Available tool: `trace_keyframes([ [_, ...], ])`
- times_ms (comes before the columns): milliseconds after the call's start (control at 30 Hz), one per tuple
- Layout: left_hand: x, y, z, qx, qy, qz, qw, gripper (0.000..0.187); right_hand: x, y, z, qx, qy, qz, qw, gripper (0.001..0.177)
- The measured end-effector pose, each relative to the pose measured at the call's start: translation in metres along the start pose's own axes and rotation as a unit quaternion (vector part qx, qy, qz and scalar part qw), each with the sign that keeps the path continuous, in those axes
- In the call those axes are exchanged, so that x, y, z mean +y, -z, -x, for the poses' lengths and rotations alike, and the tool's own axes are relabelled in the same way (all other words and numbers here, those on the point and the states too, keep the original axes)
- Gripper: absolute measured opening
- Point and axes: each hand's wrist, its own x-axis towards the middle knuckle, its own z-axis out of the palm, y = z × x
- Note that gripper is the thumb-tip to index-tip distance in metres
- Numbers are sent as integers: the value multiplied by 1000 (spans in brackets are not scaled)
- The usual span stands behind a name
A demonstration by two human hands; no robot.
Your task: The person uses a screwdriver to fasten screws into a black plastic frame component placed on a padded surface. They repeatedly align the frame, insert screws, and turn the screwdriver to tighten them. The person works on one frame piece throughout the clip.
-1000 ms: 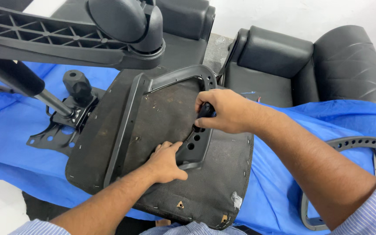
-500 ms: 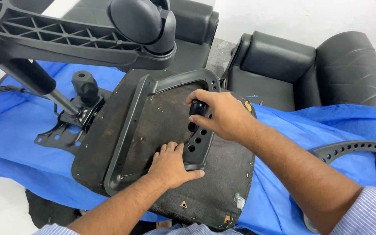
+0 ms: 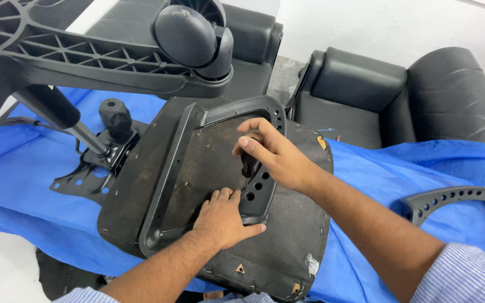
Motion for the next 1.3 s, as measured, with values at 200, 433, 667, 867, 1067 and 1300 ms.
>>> trace_keyframes([
  [200,-1,2,3,8,-9,7,1000,109,-4,0,0,20,1,-27,999,28],
  [433,-1,2,3,12,-11,14,1000,109,-8,0,-1,5,-5,-46,999,36],
  [667,-1,5,5,7,-10,15,1000,107,4,-12,-6,34,0,-36,999,31],
  [867,1,9,6,-9,-7,17,1000,106,3,-14,-12,49,21,-23,998,22],
  [1067,-1,9,5,-9,-6,25,1000,108,-3,-11,-12,38,9,-9,999,28],
  [1300,-3,6,5,20,-18,34,999,109,7,-15,-14,58,-1,-83,995,26],
])
